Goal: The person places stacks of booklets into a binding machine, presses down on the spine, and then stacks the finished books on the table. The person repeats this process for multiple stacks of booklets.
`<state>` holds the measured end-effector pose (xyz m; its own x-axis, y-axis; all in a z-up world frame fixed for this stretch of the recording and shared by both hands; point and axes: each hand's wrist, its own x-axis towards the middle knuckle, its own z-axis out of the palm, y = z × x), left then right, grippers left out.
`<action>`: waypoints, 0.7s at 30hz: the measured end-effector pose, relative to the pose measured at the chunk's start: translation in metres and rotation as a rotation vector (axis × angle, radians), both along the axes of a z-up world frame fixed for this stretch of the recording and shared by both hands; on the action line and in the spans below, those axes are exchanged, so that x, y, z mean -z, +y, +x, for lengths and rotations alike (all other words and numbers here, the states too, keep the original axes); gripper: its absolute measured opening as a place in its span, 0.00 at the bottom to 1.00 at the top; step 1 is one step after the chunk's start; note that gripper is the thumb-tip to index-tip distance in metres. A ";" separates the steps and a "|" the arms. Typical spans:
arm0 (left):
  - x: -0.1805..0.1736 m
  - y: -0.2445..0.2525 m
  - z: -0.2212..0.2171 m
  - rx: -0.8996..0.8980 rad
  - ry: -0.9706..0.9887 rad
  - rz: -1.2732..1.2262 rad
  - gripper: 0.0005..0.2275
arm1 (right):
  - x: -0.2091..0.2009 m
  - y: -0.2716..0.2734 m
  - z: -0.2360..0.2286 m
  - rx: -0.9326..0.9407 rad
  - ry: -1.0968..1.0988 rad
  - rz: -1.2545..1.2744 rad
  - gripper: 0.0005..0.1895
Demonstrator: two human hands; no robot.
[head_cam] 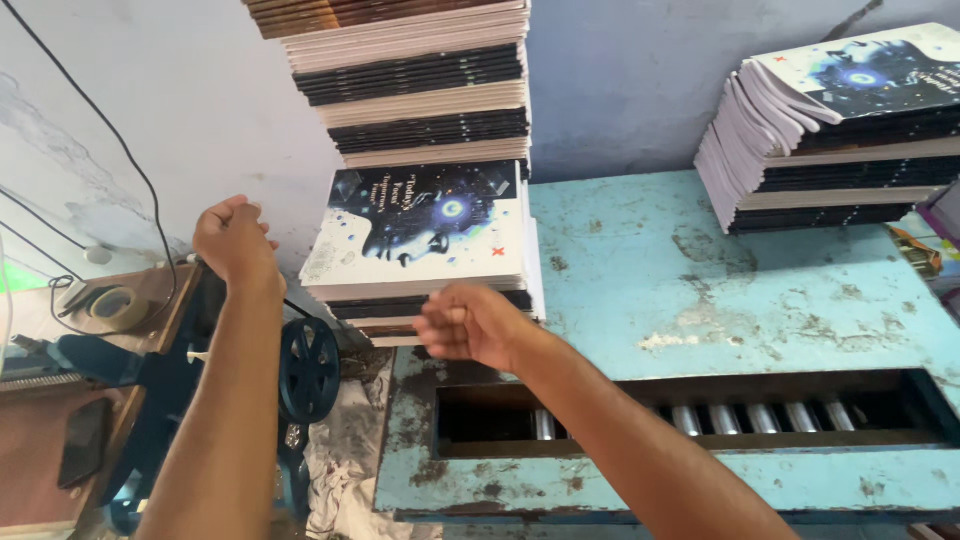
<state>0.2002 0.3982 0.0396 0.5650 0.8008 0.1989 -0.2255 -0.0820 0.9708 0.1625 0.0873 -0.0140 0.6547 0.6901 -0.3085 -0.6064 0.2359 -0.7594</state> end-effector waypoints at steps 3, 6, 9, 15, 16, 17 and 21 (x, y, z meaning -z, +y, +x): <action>-0.008 -0.048 -0.005 0.065 -0.096 0.188 0.06 | -0.009 -0.042 -0.009 -0.126 -0.032 -0.038 0.17; -0.016 -0.112 -0.008 0.121 -0.185 0.538 0.05 | -0.011 -0.093 -0.015 -0.146 -0.085 -0.066 0.20; -0.032 -0.188 -0.007 0.210 -0.201 0.638 0.05 | -0.004 -0.153 -0.003 -0.072 -0.034 -0.046 0.19; -0.052 -0.327 0.001 0.575 -0.179 0.564 0.06 | 0.026 -0.288 0.042 0.268 -0.024 -0.145 0.21; -0.052 -0.346 0.005 0.647 -0.142 0.519 0.06 | 0.029 -0.311 0.051 0.322 -0.047 -0.139 0.21; -0.052 -0.363 0.012 0.733 -0.051 0.454 0.07 | 0.031 -0.332 0.061 0.374 -0.074 -0.130 0.23; -0.032 -0.430 0.047 1.003 0.165 0.234 0.13 | 0.024 -0.409 0.103 0.645 0.026 -0.137 0.28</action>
